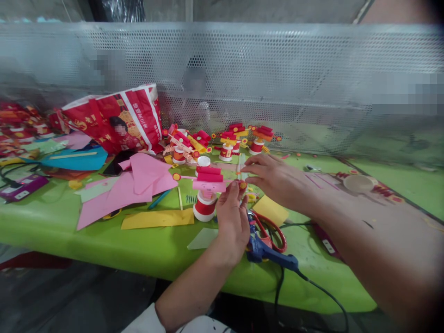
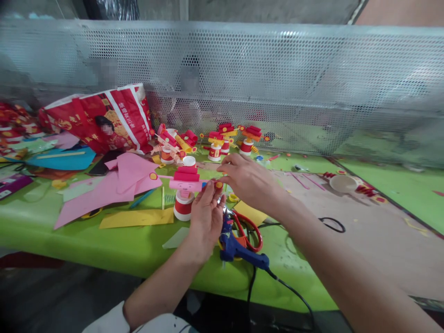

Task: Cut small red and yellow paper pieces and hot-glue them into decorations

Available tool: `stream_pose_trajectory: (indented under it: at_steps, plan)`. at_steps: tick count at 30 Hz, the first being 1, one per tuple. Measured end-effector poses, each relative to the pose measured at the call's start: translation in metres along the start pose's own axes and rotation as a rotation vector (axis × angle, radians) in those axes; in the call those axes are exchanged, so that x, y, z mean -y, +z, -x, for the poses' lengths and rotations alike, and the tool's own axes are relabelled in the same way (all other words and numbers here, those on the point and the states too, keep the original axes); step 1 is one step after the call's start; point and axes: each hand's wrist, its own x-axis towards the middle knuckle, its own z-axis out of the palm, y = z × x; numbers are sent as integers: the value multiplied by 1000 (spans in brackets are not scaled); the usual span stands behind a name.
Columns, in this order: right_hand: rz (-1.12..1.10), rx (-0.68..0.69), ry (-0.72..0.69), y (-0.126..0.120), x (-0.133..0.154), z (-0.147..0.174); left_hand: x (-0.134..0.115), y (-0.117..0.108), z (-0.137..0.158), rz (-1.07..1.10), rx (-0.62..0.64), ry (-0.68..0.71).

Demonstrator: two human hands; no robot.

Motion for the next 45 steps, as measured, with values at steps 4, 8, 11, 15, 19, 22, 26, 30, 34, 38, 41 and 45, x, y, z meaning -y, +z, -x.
stream_pose_trajectory:
  at_steps: [4,8,11,15,19,22,26,30,34,38,41,45]
  plan:
    - [-135,70,132,2,-13,0,1,-1,0,-21,15,10]
    - [-198,57,228,14,-20,3,1,-3,-2,-23,37,-7]
    - [-182,62,313,20,-20,14,1,-3,-4,-12,9,-7]
    - [-159,222,393,22,-16,38,0,-2,-5,-33,-7,-25]
    - [-119,395,432,27,-13,56,-1,-2,-6,-46,21,-21]
    - [-96,462,427,30,-11,58,-5,-2,-7,-68,-5,-32]
    - [-88,478,398,32,-5,51,-13,-1,-2,-133,-31,-87]
    - [-101,468,376,36,-3,42,-22,1,8,-197,50,-196]
    - [-110,467,370,40,-3,34,-37,3,21,-157,99,-347]
    - [-114,488,357,41,1,26,-62,-3,54,-224,113,-405]
    - [-113,519,327,42,5,18,-75,-20,75,-381,193,-257]
    - [-119,572,277,48,7,10,-76,-59,71,-578,191,329]
